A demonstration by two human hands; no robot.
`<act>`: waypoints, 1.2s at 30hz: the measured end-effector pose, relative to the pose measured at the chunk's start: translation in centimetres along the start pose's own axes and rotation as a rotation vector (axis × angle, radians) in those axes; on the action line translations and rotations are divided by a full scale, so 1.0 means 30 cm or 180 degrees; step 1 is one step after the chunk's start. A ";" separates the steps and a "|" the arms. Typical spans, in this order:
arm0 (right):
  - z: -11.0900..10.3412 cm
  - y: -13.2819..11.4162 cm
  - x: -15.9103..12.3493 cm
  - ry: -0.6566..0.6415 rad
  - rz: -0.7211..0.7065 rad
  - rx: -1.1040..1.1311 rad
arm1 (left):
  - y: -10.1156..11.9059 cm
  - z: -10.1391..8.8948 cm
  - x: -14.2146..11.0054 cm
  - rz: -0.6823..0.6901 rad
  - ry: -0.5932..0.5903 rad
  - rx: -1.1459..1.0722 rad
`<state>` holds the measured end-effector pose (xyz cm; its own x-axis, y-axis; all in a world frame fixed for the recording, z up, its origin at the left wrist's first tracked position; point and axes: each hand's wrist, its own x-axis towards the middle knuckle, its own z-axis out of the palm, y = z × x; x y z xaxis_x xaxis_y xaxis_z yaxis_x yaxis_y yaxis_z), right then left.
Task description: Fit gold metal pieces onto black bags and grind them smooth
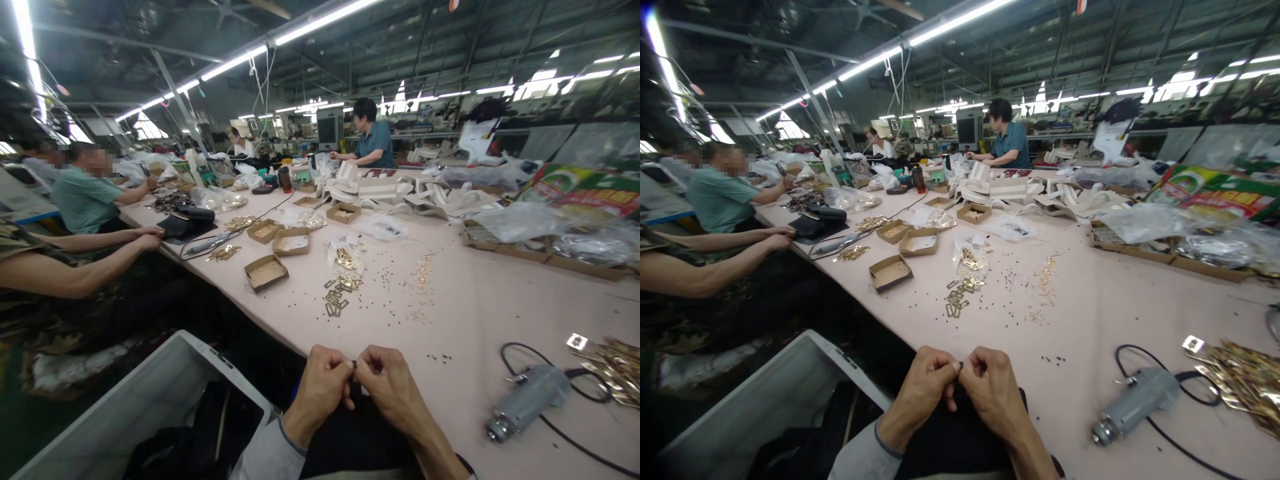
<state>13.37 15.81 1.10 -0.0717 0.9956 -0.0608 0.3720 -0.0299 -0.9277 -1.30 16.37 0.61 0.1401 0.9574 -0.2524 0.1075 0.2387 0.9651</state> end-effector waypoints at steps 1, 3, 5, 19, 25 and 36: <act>0.003 0.005 0.002 0.0074 0.0022 -0.0045 | -0.006 0.002 0.006 0.0005 0.0079 0.0065; 0.008 0.018 0.010 0.0081 0.0126 -0.0060 | -0.016 0.005 0.020 -0.0102 0.0197 0.0064; 0.004 0.029 0.019 -0.0106 0.0164 0.0051 | -0.018 0.002 0.028 -0.0181 0.0084 -0.0116; 0.007 0.036 0.008 -0.0135 0.0015 0.0046 | -0.029 -0.032 0.024 -0.0098 -0.0482 -0.0062; 0.021 0.052 0.037 -0.0098 0.0139 0.0028 | -0.052 -0.039 0.063 -0.0446 -0.0617 -0.0415; 0.021 0.094 0.041 -0.0254 0.0182 0.0360 | -0.039 -0.072 0.059 -0.0473 -0.0366 -0.0221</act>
<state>13.74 16.89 -1.83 -0.1283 0.9819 -0.1396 0.2712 -0.1007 -0.9572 -3.31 18.14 -0.81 0.2398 0.8869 -0.3949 0.0679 0.3905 0.9181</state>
